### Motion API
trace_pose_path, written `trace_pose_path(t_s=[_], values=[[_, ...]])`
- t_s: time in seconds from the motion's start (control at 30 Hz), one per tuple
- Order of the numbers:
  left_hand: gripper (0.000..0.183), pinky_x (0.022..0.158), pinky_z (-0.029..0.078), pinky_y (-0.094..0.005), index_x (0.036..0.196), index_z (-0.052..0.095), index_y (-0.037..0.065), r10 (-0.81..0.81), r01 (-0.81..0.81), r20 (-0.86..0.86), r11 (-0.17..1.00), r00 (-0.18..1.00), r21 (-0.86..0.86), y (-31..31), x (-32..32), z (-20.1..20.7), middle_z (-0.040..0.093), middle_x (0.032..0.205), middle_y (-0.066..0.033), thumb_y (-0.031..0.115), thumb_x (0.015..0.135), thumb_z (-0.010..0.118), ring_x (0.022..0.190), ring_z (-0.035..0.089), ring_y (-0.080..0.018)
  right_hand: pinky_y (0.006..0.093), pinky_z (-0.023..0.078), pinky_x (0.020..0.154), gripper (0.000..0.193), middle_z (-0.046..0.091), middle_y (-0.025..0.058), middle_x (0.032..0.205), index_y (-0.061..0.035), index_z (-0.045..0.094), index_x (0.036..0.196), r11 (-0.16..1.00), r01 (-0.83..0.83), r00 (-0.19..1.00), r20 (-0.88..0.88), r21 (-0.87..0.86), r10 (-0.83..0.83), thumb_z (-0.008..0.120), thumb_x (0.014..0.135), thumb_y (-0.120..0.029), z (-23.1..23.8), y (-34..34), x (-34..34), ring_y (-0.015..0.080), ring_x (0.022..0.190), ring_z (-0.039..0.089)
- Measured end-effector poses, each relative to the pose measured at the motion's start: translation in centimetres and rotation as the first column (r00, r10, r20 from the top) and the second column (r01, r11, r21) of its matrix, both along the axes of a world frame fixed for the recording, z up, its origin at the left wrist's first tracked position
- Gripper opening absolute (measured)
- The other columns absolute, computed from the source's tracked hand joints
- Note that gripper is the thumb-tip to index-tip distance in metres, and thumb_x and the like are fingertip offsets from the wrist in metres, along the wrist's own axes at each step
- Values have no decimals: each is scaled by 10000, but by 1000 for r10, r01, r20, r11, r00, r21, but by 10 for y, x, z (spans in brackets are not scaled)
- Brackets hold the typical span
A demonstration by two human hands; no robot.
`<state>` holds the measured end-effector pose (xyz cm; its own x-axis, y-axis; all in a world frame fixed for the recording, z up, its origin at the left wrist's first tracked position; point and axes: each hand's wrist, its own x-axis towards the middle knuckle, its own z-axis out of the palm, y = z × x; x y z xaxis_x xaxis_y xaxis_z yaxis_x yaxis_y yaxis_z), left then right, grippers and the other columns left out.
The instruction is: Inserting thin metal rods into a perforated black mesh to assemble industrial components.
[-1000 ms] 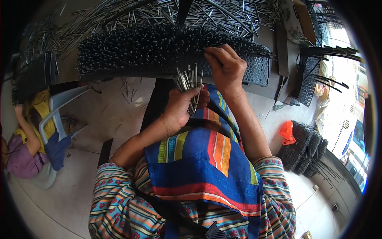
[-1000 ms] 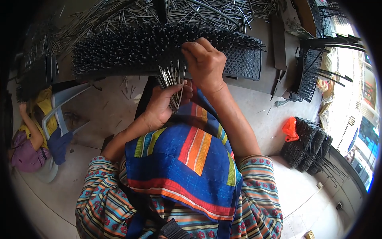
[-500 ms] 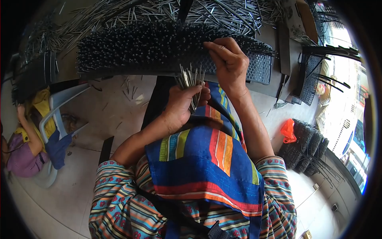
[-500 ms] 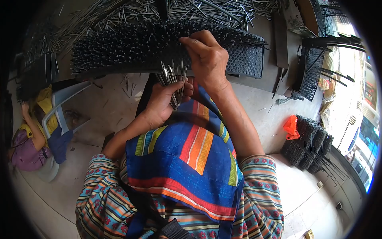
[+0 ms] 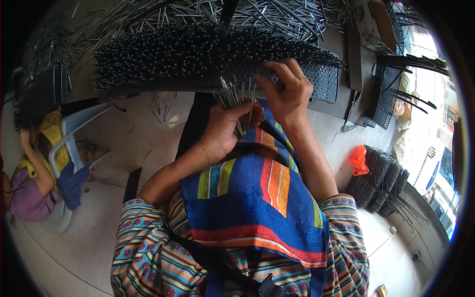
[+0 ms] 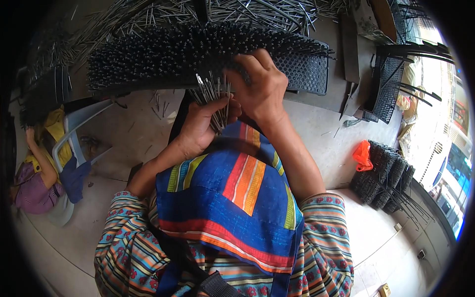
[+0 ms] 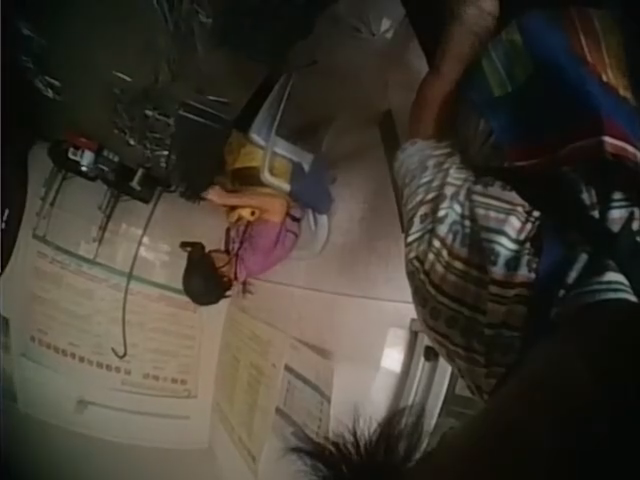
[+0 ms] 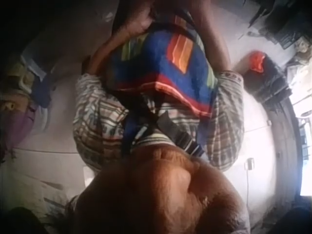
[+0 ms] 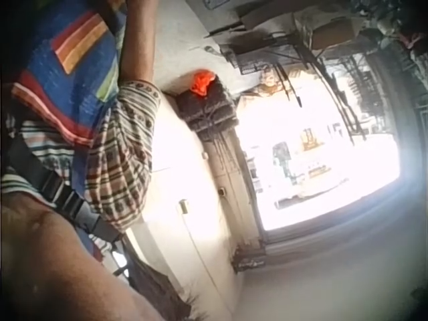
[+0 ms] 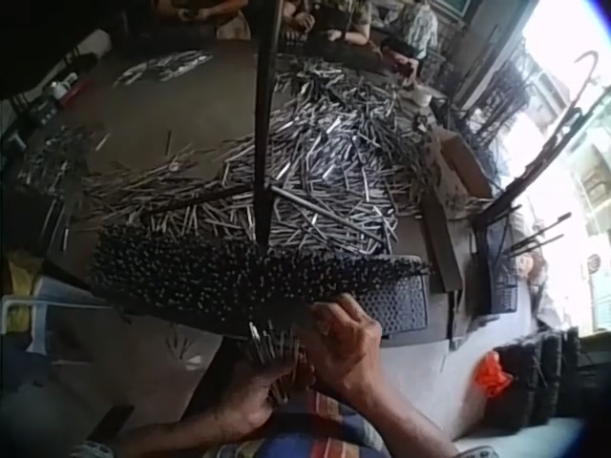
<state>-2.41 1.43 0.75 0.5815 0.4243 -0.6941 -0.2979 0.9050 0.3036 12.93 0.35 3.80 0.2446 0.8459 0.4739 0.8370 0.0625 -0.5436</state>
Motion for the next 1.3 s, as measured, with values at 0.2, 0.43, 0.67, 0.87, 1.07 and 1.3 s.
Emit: trace_pose_path(t_s=[0.2,0.43,0.67,0.87,1.07,1.3], values=[[177,633,564,-288,1028,626,-6,-17,19,-24,996,1000,86,-3,7,10,685,877,-121,31,857,597,750,691,-217,245,450,523,109,603,38,589,23,660,725,804,-207,645,-696,-557,-316,720,729,-68,-3,-23,-2,56,585,549],[152,633,567,-298,1013,630,8,-159,174,-141,980,977,100,1,6,8,683,867,-106,39,870,590,762,688,-204,192,304,462,40,557,-37,624,12,668,811,895,-129,441,-833,-427,-334,673,823,-26,-1,-14,11,25,514,423],[107,614,534,-292,941,657,13,-16,30,-138,995,990,99,-3,9,10,681,805,-86,80,882,599,722,675,-182,167,385,533,99,626,-1,774,7,685,859,978,172,734,-677,116,-49,663,794,78,-13,2,22,31,582,505],[98,605,532,-295,929,656,13,-30,59,-197,988,980,143,-2,11,9,676,798,-89,77,878,602,684,660,-180,161,391,513,132,644,13,827,2,695,870,984,163,824,-559,72,-95,668,780,95,-16,0,21,29,606,523],[92,603,531,-301,921,654,16,-61,82,-167,989,984,122,0,12,8,672,799,-91,82,875,609,695,657,-187,159,387,498,131,652,16,816,1,707,870,977,194,815,-568,87,-111,675,778,89,-17,-1,20,31,612,530],[103,620,540,-308,928,644,4,-67,77,-174,996,982,52,1,16,6,670,797,-93,89,881,610,702,657,-186,163,401,509,141,656,14,802,-4,709,864,971,221,821,-555,88,-137,686,763,91,-16,-1,20,30,627,539]])
